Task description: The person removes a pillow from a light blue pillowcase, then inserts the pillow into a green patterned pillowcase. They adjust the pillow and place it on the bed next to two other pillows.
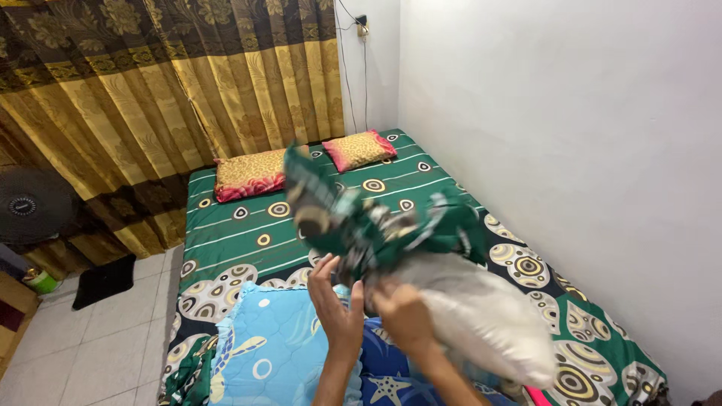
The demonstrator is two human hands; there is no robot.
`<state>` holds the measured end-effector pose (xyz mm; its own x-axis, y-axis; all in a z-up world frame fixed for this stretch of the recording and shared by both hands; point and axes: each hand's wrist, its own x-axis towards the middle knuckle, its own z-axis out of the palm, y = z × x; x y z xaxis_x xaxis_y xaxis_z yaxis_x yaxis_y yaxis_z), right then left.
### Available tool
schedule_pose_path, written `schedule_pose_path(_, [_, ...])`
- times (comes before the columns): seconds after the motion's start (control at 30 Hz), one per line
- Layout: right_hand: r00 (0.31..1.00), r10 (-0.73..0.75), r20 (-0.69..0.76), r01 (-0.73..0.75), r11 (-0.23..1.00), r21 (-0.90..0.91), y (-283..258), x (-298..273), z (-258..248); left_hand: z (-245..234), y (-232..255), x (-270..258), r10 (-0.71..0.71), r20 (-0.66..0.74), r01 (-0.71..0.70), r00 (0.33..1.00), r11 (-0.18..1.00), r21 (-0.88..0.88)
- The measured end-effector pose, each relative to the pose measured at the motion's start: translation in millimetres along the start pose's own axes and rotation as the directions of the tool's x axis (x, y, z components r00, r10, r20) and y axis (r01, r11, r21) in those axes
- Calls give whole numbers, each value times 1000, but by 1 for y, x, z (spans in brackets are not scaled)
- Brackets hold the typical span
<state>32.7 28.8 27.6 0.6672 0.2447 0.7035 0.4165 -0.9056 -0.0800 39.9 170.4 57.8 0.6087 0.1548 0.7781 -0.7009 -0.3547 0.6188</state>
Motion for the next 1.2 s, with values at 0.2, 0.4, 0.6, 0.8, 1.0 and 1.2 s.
schedule_pose_path(0.2, [923, 82, 376, -226, 906, 358, -3, -137, 141, 31, -97, -55, -521, 558, 361, 646, 852, 378])
schedule_pose_path(0.4, [661, 425, 618, -582, 810, 66, 80, -154, 129, 31, -162, -171, -779, 425, 336, 461, 596, 729])
schedule_pose_path(0.6, [526, 367, 767, -537, 843, -35, 71, -163, 91, 50, -186, -191, -810, 311, 472, 498, 553, 687])
schedule_pose_path(0.8, [481, 385, 787, -666, 744, 44, 86, -172, 114, 44, -172, -199, -585, 788, 434, 191, 771, 467])
schedule_pose_path(1.0, [568, 802, 187, -823, 552, 133, 169, -171, 92, 30, -182, -200, -745, 662, 475, 85, 614, 630])
schedule_pose_path(1.2, [0, 924, 383, -1000, 10, -24, 222, -208, 63, 26, -192, -203, -878, 473, 406, 70, 458, 791])
